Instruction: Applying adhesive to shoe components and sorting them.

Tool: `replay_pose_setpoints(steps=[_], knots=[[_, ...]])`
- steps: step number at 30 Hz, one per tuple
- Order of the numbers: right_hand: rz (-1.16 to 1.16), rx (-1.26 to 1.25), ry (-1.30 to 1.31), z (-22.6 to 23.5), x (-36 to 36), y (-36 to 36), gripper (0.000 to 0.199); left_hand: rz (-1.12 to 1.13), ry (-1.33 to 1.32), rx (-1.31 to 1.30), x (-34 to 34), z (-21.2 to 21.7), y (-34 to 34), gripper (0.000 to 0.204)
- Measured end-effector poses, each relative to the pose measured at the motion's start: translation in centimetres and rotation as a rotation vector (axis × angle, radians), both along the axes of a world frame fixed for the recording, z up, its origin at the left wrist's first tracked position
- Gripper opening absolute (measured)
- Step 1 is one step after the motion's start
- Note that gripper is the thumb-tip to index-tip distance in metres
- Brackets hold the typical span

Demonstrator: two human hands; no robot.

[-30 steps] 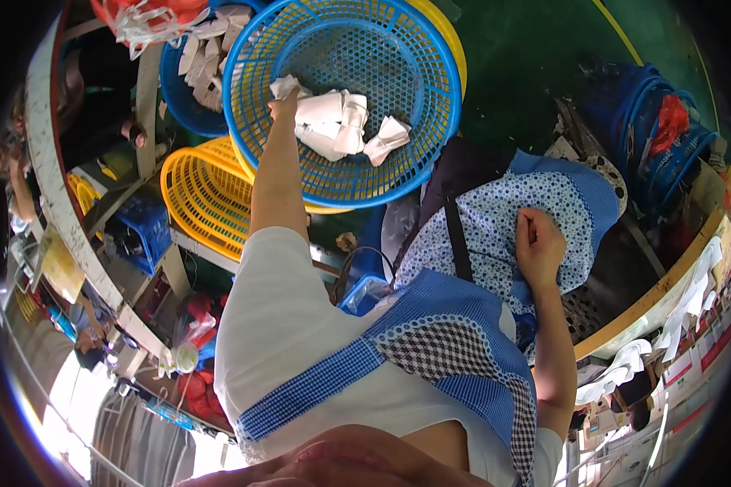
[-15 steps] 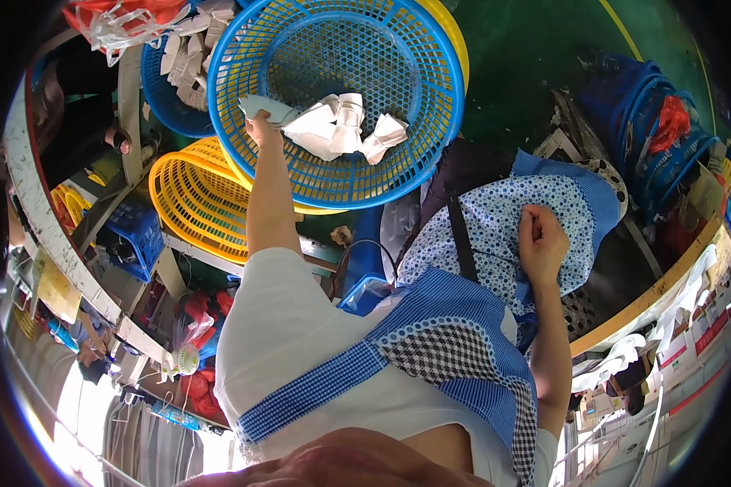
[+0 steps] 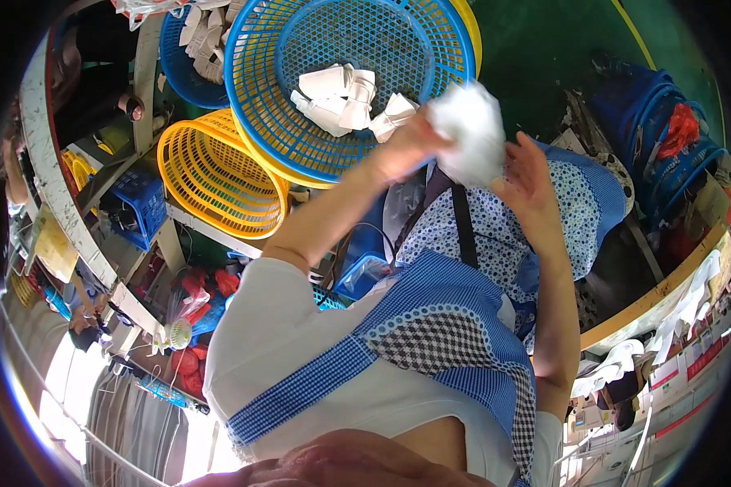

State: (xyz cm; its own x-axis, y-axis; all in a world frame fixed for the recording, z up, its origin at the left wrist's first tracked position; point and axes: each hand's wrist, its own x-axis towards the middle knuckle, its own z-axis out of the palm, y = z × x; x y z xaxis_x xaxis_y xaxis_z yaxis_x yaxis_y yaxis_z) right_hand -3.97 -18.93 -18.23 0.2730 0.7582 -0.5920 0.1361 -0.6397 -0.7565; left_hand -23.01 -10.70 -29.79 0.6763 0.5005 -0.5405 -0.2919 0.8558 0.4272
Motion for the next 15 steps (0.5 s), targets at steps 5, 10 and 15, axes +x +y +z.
replay_pose_setpoints(steps=[5, 10, 15], knots=[[-0.220, -0.366, 0.248, 0.0, 2.7, -4.5, 0.056, -0.183, 0.061, 0.296, 3.1, 1.5, -5.9, 0.057], [-0.577, -0.235, 0.262, 0.7, 4.1, -7.3, 0.048, -0.029, 0.990, 0.600, -6.9, -11.3, 2.3, 0.027], [-0.530, -0.210, 0.258, 0.1, 3.7, -7.8, 0.047, -0.789, 1.503, 1.233, -17.4, -22.2, 6.4, 0.065]])
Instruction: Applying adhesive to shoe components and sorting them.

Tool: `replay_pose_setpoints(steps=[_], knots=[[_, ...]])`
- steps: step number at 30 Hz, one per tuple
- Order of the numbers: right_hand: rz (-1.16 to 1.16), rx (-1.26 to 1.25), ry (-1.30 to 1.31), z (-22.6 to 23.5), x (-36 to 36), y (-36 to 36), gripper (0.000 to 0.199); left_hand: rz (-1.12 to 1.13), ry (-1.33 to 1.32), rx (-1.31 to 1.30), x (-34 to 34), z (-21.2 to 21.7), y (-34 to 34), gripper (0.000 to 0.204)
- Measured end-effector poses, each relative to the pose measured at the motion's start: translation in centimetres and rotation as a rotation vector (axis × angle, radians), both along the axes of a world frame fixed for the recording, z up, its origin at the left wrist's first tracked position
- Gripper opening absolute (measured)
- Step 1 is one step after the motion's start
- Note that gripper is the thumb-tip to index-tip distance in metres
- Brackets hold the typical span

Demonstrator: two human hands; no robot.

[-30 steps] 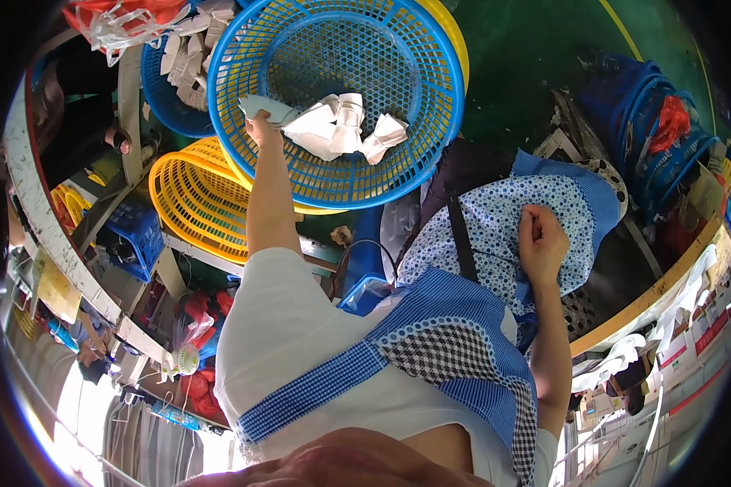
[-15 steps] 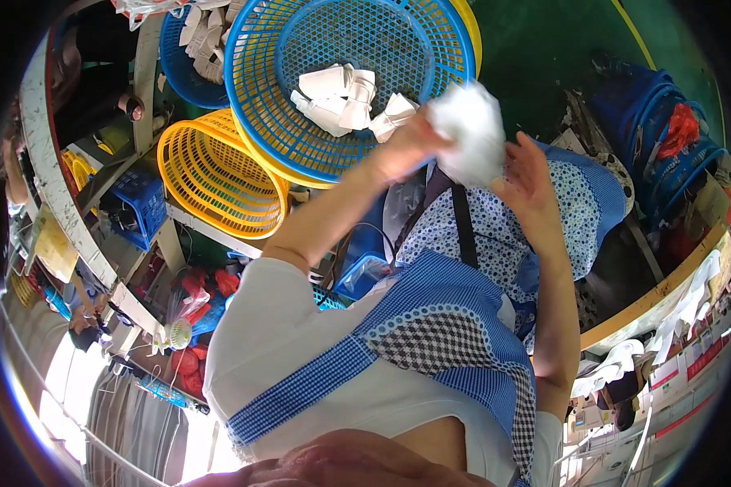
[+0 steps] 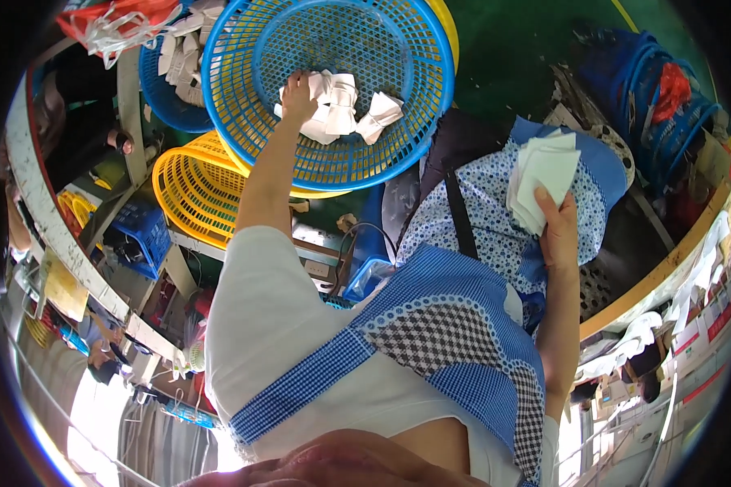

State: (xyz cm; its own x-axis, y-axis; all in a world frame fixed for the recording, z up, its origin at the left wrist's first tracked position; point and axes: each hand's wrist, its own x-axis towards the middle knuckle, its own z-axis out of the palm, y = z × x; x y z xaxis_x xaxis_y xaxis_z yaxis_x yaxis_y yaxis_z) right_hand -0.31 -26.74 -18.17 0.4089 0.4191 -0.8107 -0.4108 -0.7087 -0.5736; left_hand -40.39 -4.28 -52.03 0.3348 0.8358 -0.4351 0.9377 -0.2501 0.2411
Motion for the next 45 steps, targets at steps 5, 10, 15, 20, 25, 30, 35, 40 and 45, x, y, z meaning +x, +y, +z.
replay_pose_setpoints(steps=[5, 10, 15, 20, 25, 30, 35, 40, 45], knots=[[-0.029, -0.012, -0.041, 0.3, -0.6, 0.4, 0.050, -0.071, 0.182, -0.125, 0.9, 1.0, 1.0, 0.071], [-0.036, -0.022, -0.042, 0.1, -0.3, 0.0, 0.055, -0.046, 0.201, -0.142, 0.7, 1.8, 0.7, 0.069], [-0.035, -0.022, -0.052, 0.2, -0.8, 0.3, 0.055, 0.298, 0.020, -0.152, -0.8, 2.8, 2.6, 0.067], [-0.038, -0.006, -0.023, 0.1, -0.4, 0.2, 0.053, 0.694, -0.550, -0.280, -5.4, 2.5, 6.1, 0.059], [-0.067, -0.009, -0.028, -0.1, -0.1, -0.5, 0.050, 0.720, -0.492, -0.936, -0.2, 4.9, 1.3, 0.055], [-0.094, 0.026, -0.047, -0.1, -0.3, -0.7, 0.050, 0.412, -0.199, -0.299, 6.6, 0.8, -8.5, 0.057], [-0.053, 0.077, 0.040, -0.8, -0.4, -0.8, 0.050, 0.338, -0.198, -0.072, 6.2, 2.2, -11.4, 0.061], [-0.186, 0.209, 0.147, -2.2, 0.7, -2.2, 0.048, 1.003, -0.296, -0.448, 1.2, 9.6, -3.3, 0.049], [-0.292, 0.368, 0.321, -2.9, 1.4, -3.2, 0.043, 1.124, -1.251, -0.786, 0.8, 19.6, 2.1, 0.053]])
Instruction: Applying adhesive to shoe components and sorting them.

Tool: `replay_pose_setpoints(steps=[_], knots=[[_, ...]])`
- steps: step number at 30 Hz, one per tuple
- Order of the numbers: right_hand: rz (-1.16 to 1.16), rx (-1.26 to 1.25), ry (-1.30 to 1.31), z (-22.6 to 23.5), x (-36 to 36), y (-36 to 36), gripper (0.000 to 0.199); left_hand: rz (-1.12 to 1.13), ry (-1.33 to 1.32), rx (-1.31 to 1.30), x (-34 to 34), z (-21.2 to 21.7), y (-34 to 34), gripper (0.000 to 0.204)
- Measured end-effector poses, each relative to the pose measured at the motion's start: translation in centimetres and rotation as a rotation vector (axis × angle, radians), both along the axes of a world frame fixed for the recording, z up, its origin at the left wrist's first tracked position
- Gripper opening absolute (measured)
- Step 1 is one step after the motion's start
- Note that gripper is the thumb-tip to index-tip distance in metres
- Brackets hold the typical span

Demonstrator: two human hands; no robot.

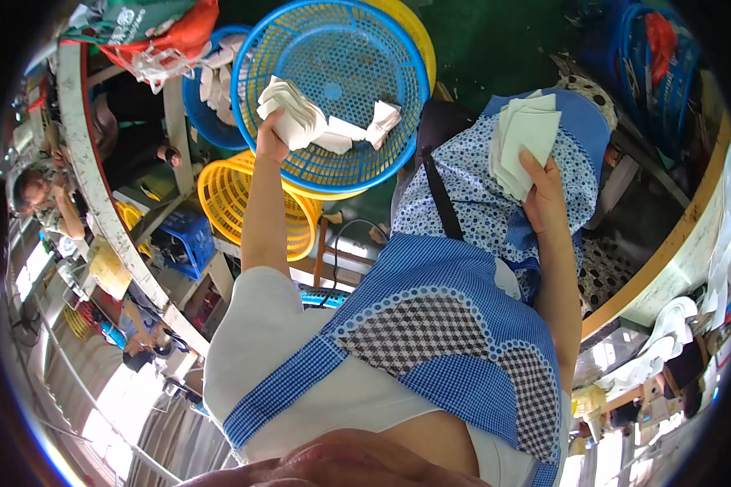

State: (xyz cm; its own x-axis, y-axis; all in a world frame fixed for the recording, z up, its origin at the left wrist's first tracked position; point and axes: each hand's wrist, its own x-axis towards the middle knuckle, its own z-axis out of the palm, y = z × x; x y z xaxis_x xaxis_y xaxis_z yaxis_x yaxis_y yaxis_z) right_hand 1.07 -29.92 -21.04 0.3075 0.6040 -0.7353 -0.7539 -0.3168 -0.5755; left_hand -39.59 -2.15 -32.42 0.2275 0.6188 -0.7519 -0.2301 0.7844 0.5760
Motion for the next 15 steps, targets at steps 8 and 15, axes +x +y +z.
replay_pose_setpoints(steps=[8, 15], knots=[[-0.274, 0.137, 0.021, 3.8, -1.2, -2.7, 0.050, -0.567, -0.375, 0.299, 19.8, 9.0, 2.9, 0.062], [-0.722, 0.033, -0.481, 14.0, -4.0, -13.4, 0.062, -1.703, -0.642, 0.751, 46.9, 24.3, -6.8, 0.062]])
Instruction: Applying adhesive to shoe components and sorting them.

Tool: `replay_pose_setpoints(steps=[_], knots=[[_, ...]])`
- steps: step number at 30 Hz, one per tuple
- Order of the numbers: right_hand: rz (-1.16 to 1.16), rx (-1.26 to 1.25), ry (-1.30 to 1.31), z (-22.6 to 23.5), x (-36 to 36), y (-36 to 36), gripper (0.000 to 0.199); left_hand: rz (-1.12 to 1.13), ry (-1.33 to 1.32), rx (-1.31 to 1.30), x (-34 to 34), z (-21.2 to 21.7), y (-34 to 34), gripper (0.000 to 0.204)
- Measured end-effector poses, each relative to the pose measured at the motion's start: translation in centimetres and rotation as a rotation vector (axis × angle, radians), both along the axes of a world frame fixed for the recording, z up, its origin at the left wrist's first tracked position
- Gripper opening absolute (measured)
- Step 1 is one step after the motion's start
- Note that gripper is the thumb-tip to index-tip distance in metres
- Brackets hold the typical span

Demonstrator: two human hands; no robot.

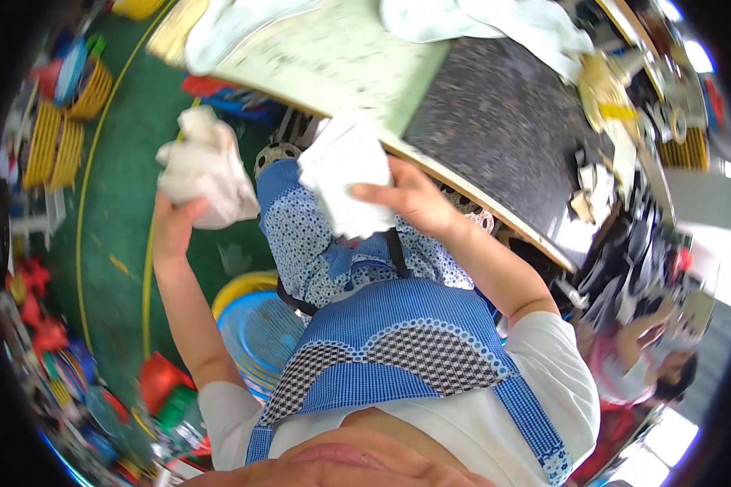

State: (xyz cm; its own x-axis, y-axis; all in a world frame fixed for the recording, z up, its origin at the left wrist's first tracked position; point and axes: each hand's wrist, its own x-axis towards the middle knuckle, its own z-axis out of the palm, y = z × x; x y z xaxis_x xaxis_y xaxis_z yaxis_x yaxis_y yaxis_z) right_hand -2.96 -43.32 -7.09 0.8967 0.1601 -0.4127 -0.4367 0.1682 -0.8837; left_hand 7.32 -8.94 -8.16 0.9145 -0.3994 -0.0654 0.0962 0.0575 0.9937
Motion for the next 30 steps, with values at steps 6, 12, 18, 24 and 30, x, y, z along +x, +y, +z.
replay_pose_setpoints(steps=[6, 12, 18, 24, 30], knots=[[-0.508, -0.271, -0.182, 4.2, -4.7, -7.2, 0.061, -0.572, -0.056, 0.212, 14.1, 7.4, -13.7, 0.056], [-0.656, -0.021, -0.218, 2.9, -6.3, -9.0, 0.055, -0.040, -1.302, 0.953, 15.6, 4.5, -18.3, 0.066], [-0.767, 0.155, -0.163, 4.2, -4.3, -7.4, 0.052, -0.625, -0.030, 0.094, 1.0, 7.0, -26.7, 0.058], [-0.321, -0.133, -0.231, 4.5, -9.2, -7.6, 0.044, -0.597, 0.155, 0.055, 1.1, 5.7, -27.4, 0.048], [-0.517, -0.538, -0.115, 6.2, -14.4, -11.1, 0.033, -0.335, 0.009, 0.014, 12.1, 12.0, -27.0, 0.047]])
